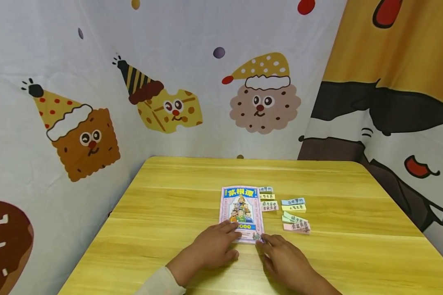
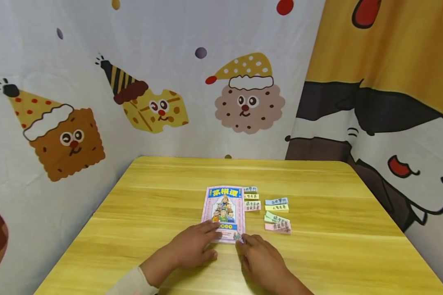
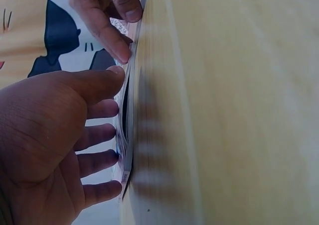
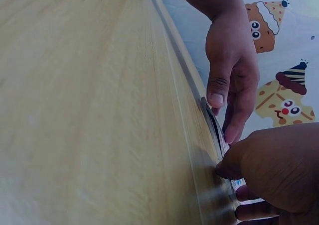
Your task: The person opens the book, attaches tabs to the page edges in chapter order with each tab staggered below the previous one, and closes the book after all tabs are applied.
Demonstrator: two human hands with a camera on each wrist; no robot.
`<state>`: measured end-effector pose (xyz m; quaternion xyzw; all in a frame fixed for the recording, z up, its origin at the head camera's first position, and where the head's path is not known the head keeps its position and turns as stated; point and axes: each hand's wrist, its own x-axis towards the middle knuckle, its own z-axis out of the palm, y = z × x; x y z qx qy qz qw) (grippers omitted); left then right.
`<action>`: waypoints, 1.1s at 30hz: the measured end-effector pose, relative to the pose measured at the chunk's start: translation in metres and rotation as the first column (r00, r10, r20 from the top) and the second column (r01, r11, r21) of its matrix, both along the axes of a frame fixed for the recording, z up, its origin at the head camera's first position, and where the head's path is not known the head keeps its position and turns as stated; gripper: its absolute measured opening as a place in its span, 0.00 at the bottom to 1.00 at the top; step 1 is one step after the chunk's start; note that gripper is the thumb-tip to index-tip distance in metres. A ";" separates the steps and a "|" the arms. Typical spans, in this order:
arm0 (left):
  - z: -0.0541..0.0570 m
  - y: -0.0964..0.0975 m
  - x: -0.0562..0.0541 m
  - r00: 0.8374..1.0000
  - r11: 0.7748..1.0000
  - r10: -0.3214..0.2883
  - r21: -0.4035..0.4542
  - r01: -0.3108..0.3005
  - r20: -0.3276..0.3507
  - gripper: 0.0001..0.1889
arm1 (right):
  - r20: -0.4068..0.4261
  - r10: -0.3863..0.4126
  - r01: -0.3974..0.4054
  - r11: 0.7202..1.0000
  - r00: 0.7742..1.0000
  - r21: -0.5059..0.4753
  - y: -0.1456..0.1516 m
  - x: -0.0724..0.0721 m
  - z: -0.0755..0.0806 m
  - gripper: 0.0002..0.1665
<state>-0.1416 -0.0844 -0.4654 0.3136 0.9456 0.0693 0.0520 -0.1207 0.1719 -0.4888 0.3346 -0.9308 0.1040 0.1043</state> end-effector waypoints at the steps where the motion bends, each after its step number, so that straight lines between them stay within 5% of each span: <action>1: 0.000 0.000 0.000 1.000 1.000 -0.001 0.004 0.001 -0.006 0.28 | 0.000 0.001 -0.001 1.000 1.000 0.000 0.000 0.000 0.000 0.22; 16: 0.009 -0.010 -0.003 0.997 0.998 0.014 0.069 -0.008 -0.080 0.23 | -0.004 -0.003 0.003 1.000 1.000 -0.013 0.001 0.001 0.005 0.26; 25: 0.015 -0.022 -0.010 0.989 0.983 0.131 0.136 -0.121 -0.068 0.27 | -0.030 -0.015 0.013 0.999 0.999 -0.039 0.007 -0.002 0.014 0.29; 33: 0.020 -0.045 -0.019 0.952 0.948 0.263 0.223 -0.225 -0.155 0.31 | 0.013 -0.107 0.108 0.993 0.994 -0.054 0.024 -0.015 0.035 0.35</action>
